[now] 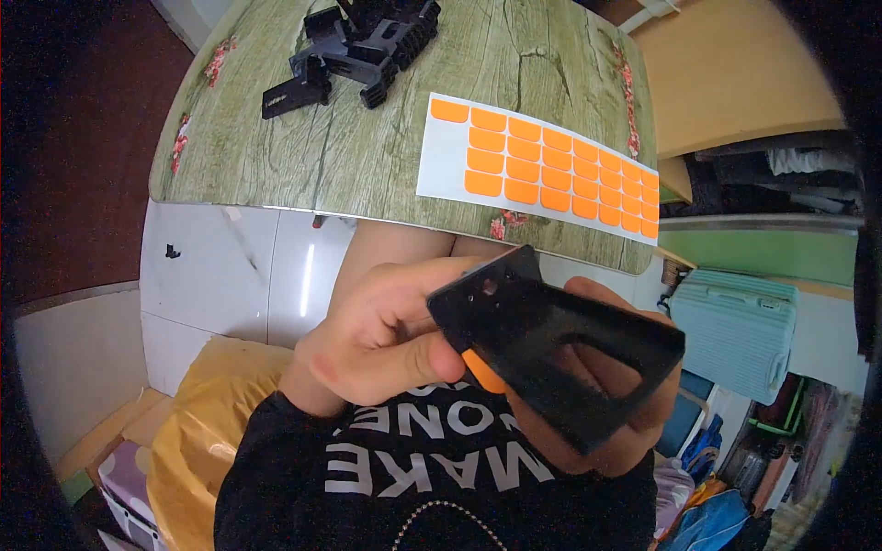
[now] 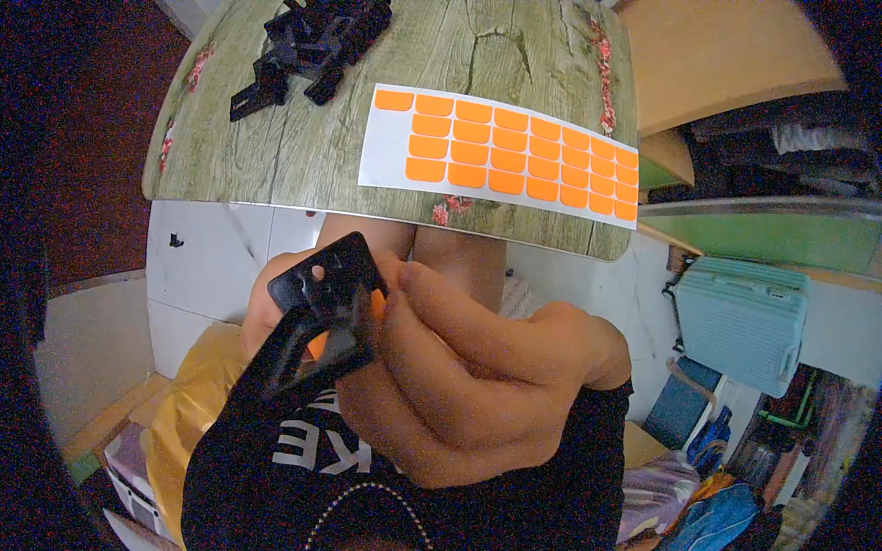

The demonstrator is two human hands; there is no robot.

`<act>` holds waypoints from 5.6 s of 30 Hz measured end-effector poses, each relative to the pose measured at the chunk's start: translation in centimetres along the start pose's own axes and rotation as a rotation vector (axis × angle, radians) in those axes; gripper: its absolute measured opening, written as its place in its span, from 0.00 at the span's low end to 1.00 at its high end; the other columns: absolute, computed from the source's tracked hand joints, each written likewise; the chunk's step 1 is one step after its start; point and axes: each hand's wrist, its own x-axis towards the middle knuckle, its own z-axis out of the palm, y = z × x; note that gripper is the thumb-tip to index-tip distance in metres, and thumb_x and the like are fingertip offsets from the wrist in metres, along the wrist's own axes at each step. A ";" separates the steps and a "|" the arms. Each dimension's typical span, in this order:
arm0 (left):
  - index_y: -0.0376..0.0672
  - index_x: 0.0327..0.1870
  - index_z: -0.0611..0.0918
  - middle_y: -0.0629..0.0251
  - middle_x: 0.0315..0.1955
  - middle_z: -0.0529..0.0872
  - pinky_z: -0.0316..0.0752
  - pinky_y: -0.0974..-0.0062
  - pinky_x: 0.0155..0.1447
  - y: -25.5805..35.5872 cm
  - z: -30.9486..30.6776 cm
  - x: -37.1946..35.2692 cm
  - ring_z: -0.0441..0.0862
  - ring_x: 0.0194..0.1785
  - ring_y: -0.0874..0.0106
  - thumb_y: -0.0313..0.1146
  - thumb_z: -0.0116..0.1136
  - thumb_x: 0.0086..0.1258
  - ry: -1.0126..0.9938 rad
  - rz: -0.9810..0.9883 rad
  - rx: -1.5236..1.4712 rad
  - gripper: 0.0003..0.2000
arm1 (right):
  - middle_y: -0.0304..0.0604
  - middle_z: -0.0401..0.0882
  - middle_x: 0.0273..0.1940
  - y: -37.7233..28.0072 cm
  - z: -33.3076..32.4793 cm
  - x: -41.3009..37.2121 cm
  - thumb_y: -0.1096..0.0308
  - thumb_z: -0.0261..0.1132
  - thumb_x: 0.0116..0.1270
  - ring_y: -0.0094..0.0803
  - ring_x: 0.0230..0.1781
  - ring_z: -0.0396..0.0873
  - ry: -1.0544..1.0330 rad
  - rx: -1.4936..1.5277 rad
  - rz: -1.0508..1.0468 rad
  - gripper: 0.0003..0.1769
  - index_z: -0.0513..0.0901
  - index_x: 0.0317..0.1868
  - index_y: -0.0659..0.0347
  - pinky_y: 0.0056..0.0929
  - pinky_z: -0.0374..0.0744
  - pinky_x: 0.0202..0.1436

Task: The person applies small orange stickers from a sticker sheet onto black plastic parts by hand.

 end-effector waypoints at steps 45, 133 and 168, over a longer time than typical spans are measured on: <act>0.38 0.46 0.76 0.59 0.43 0.77 0.69 0.72 0.50 -3.6 -3.6 -1.1 0.74 0.45 0.64 0.40 0.65 0.48 0.020 0.313 1.530 0.24 | 0.41 0.72 0.34 14.2 4.3 -0.2 0.72 0.60 0.55 0.34 0.29 0.70 -0.430 -0.019 0.445 0.08 0.79 0.36 0.61 0.25 0.71 0.33; 0.32 0.55 0.69 0.56 0.51 0.75 0.59 0.69 0.62 -2.6 1.9 2.9 0.71 0.55 0.66 0.33 0.65 0.52 -0.011 0.247 -0.664 0.29 | 0.43 0.71 0.48 2.3 -1.2 -0.3 0.65 0.69 0.46 0.41 0.50 0.68 -0.156 -0.117 0.070 0.21 0.76 0.41 0.63 0.37 0.67 0.53; 0.36 0.50 0.75 0.59 0.52 0.76 0.64 0.65 0.62 -4.3 -4.7 2.0 0.72 0.57 0.64 0.40 0.66 0.48 0.359 0.562 1.788 0.28 | 0.35 0.76 0.34 14.7 0.7 0.5 0.71 0.57 0.58 0.22 0.26 0.68 -0.296 0.211 0.727 0.05 0.78 0.29 0.61 0.19 0.67 0.29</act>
